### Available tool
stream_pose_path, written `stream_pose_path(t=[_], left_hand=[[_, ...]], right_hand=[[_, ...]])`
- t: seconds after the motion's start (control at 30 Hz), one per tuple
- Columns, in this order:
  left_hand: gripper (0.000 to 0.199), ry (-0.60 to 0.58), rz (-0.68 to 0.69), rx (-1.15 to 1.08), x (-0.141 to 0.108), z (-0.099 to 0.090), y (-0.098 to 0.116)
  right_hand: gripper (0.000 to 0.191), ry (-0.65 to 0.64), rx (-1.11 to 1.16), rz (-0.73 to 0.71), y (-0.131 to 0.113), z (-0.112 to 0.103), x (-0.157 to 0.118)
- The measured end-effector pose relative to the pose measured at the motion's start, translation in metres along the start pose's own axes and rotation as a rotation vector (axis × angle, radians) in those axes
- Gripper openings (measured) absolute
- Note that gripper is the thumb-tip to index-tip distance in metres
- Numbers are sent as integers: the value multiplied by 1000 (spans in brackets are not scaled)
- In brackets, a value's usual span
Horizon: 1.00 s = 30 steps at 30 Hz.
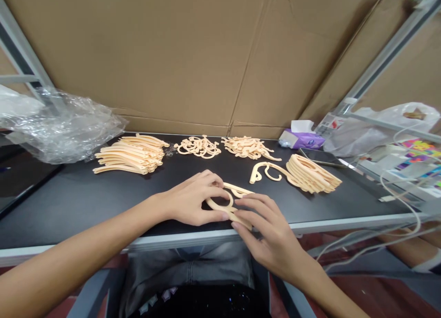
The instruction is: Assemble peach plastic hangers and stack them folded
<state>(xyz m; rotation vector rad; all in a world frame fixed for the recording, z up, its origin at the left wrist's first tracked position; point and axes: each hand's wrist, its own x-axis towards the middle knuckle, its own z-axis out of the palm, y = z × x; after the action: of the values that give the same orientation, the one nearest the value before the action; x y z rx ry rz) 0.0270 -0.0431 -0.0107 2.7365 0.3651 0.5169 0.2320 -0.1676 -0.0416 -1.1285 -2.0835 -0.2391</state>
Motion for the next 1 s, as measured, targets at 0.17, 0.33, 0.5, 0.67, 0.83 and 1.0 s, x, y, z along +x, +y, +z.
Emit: stream_pose_path(t=[0.17, 0.33, 0.5, 0.67, 0.83, 1.0], left_hand=[[42, 12, -55, 10, 0, 1, -2], [43, 9, -30, -20, 0, 1, -3], [43, 22, -34, -41, 0, 2, -5], [44, 10, -33, -33, 0, 3, -5], [42, 17, -31, -33, 1, 3, -5], [33, 42, 3, -8, 0, 5, -5]], right_hand=[[20, -13, 18, 32, 2, 1, -1], [11, -76, 53, 118, 7, -4, 4], [12, -180, 88, 167, 13, -11, 11], [26, -119, 18, 247, 35, -11, 15], [24, -128, -96, 218, 49, -5, 16], [20, -100, -96, 181, 45, -2, 14]])
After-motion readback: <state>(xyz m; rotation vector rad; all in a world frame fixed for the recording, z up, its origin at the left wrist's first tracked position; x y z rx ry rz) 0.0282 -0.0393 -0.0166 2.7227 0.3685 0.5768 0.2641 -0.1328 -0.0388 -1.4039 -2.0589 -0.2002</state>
